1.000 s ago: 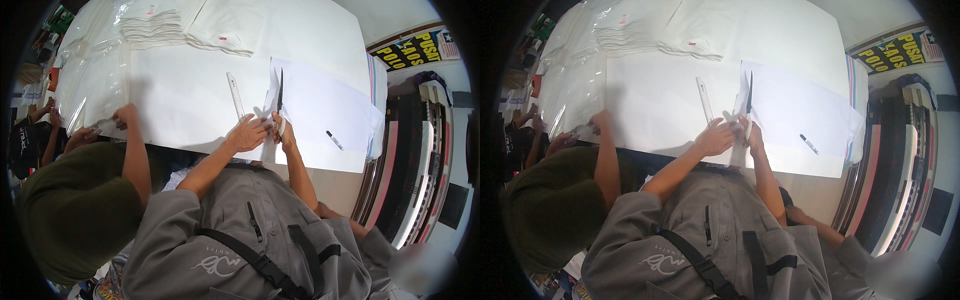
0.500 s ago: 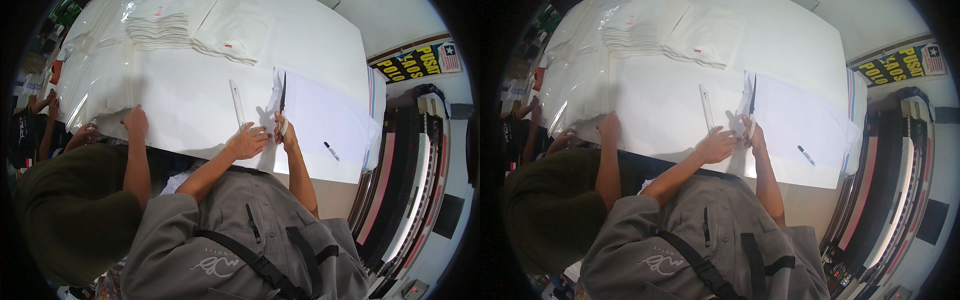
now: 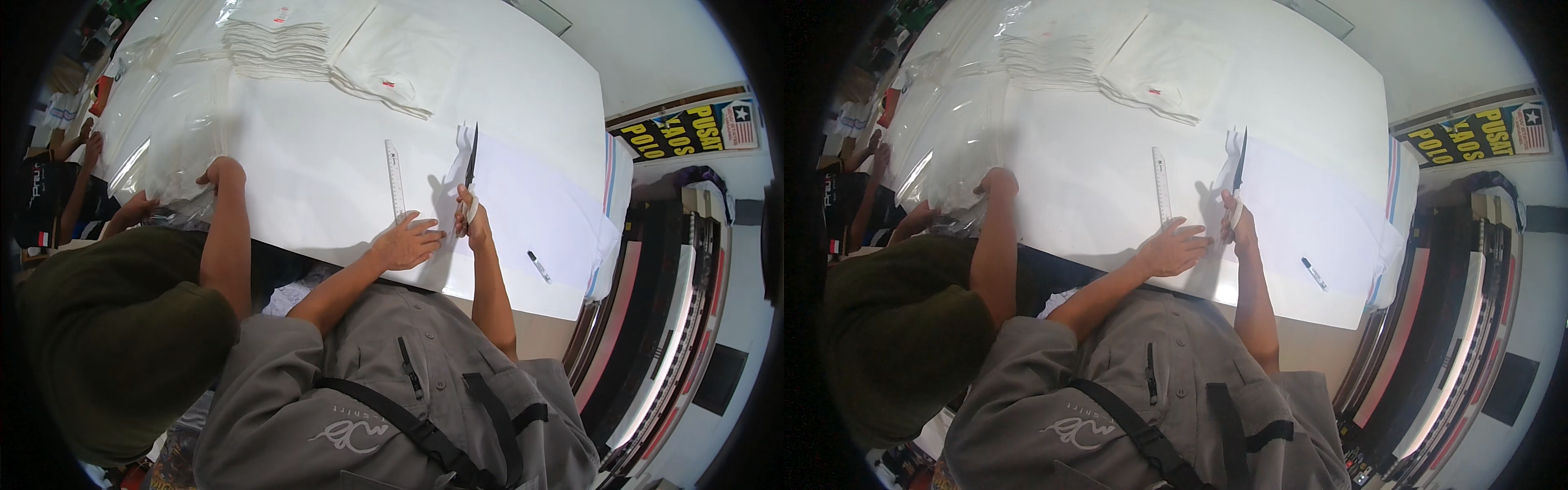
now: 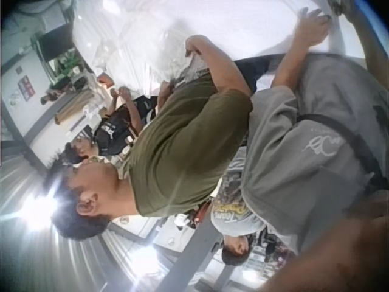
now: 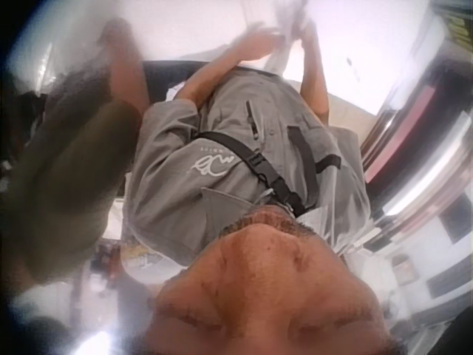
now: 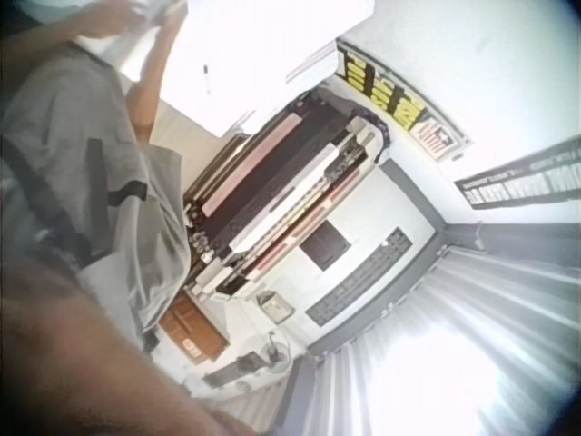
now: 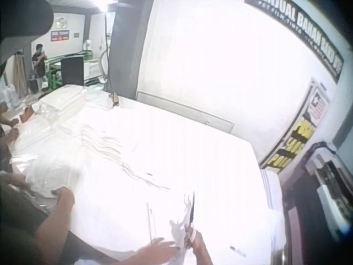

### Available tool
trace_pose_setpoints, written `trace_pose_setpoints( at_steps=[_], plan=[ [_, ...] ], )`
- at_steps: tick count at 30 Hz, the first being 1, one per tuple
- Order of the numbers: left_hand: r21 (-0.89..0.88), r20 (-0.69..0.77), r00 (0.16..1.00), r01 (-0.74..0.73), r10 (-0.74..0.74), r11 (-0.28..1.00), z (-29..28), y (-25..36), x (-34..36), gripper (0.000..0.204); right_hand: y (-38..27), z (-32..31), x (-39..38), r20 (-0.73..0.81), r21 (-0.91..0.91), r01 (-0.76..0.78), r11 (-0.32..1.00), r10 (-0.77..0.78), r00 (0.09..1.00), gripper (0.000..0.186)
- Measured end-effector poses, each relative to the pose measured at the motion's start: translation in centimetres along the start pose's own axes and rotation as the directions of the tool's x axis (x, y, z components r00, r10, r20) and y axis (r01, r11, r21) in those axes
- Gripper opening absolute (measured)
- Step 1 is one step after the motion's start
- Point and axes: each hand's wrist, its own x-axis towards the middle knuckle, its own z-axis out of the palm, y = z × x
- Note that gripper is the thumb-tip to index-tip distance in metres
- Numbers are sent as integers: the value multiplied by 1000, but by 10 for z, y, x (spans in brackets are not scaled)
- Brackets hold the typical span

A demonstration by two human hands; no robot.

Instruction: The person retrieves a white fabric sheet from a green rack, unfolds it on a table, and uses a ruler and marker to draw straight lines. They then use scissors to cut the fabric along the marked lines.

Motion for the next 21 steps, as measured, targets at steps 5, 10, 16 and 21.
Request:
trace_pose_setpoints(
  at_steps=[5, 10, 16, 21],
  plan=[
    [-5, 10, 1000, 9, -9, 1000, 3, -1, -1, 27, 6, 1, 13, -33, -76, 0, 997, -3, 999, 56],
    [-24, 6, 1000, 16, -16, 1000, 3, 0, -2, 28, 6, -1, 11, 5, -9, 38, 999, -38, 999, 58],
    [-19, 12, 1000, 22, -22, 1000, 6, 0, -2, 27, -15, 1, 28, -15, -46, 39, 998, -40, 999, 66],
    [-27, 23, 999, 26, -25, 999, 5, 1, -2, 28, -1, -5, 47, -34, -99, 10, 995, -13, 999, 64]
  ],
)
